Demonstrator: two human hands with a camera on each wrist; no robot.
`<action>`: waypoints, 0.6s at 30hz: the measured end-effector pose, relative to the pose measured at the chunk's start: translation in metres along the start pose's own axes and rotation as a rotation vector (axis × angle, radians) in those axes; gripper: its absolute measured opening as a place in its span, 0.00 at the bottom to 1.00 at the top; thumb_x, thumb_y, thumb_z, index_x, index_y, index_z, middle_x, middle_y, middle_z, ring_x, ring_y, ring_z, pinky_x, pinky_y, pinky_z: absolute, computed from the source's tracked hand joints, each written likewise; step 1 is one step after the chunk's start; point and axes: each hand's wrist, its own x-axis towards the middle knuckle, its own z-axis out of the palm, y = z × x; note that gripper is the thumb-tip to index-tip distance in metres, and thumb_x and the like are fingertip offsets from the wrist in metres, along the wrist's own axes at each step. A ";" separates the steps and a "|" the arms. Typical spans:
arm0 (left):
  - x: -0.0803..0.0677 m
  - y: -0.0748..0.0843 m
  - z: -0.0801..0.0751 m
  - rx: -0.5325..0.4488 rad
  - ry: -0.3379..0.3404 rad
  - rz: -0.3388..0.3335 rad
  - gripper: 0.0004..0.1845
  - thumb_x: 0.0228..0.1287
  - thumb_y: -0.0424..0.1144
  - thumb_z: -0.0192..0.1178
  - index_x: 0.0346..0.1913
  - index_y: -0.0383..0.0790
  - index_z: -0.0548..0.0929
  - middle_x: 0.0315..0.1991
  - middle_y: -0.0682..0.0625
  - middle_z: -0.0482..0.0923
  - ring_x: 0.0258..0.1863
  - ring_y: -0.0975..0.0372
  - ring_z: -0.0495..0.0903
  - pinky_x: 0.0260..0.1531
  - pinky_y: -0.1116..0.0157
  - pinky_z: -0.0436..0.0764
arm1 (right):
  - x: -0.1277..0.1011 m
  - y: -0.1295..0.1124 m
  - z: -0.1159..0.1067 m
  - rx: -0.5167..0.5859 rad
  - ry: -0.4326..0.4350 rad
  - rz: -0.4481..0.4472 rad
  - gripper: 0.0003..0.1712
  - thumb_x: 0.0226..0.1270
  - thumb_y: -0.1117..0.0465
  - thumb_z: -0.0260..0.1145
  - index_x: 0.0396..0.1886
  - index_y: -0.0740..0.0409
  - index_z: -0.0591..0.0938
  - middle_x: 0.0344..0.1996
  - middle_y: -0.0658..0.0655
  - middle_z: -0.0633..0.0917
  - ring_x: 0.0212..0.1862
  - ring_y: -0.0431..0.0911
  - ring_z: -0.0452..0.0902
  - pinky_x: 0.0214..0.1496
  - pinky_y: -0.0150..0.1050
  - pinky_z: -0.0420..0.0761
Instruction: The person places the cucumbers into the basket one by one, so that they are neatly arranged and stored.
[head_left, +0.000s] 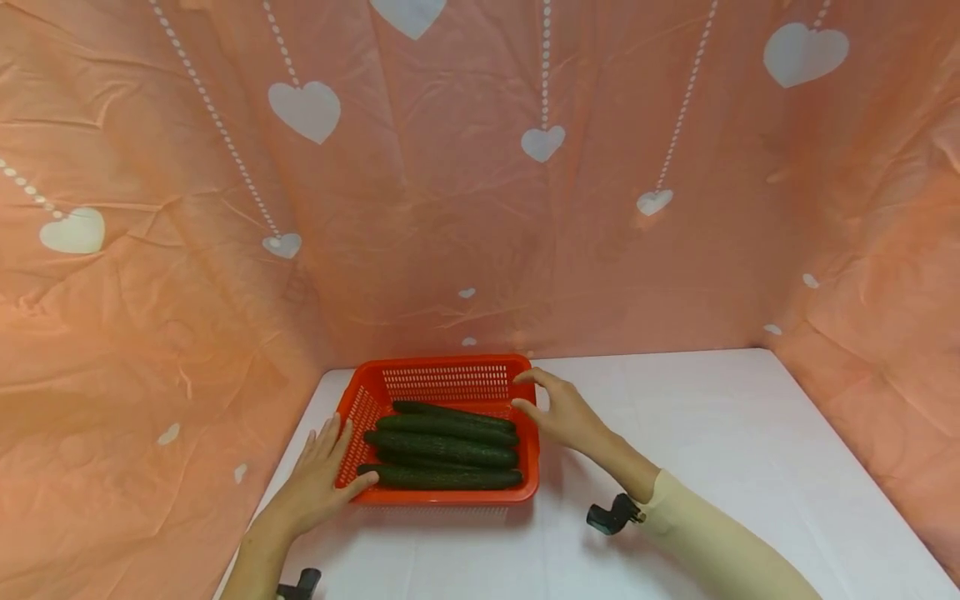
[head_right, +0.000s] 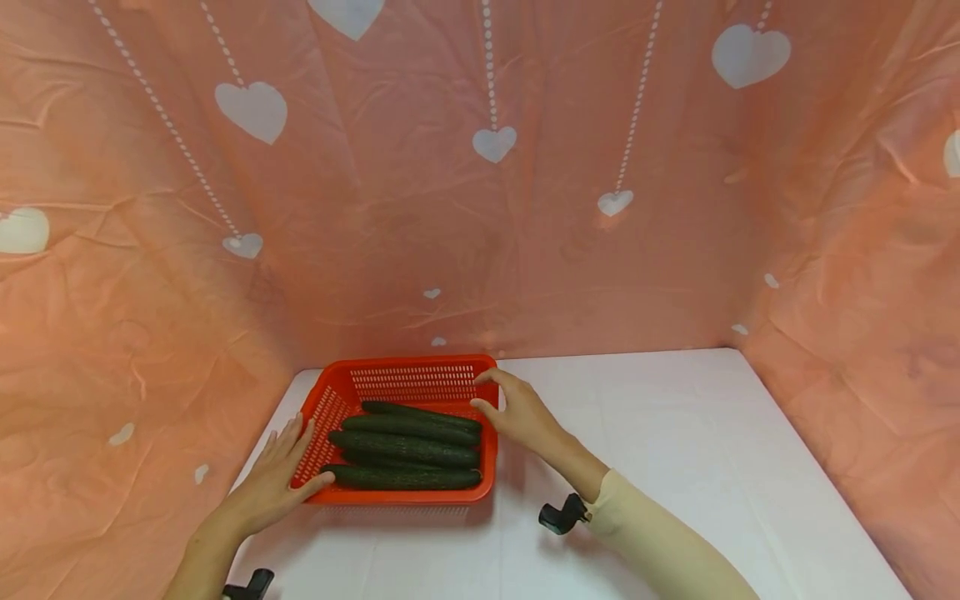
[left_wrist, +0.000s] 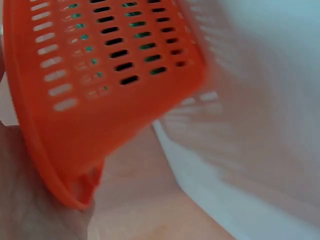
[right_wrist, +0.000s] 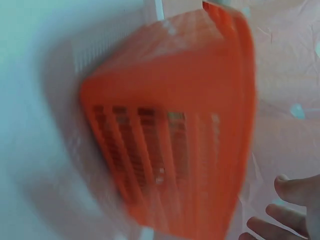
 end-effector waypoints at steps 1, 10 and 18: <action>0.001 0.002 -0.001 0.004 -0.003 -0.004 0.56 0.73 0.63 0.64 0.85 0.29 0.51 0.86 0.29 0.36 0.84 0.31 0.35 0.79 0.29 0.40 | -0.002 0.002 -0.006 -0.022 0.012 -0.007 0.23 0.73 0.58 0.75 0.63 0.61 0.83 0.61 0.62 0.87 0.66 0.62 0.81 0.72 0.63 0.77; 0.013 0.011 -0.007 0.062 0.018 0.018 0.56 0.72 0.67 0.62 0.85 0.28 0.55 0.86 0.27 0.39 0.85 0.32 0.35 0.81 0.35 0.34 | -0.038 0.024 -0.057 -0.266 0.065 -0.021 0.30 0.73 0.54 0.75 0.70 0.59 0.81 0.69 0.63 0.82 0.72 0.64 0.76 0.75 0.66 0.72; 0.015 0.024 -0.009 0.104 0.045 0.072 0.56 0.72 0.69 0.61 0.84 0.29 0.56 0.84 0.27 0.47 0.84 0.31 0.38 0.82 0.40 0.25 | -0.072 0.040 -0.100 -0.389 0.136 -0.061 0.35 0.71 0.56 0.76 0.73 0.63 0.78 0.72 0.69 0.79 0.74 0.69 0.71 0.77 0.68 0.66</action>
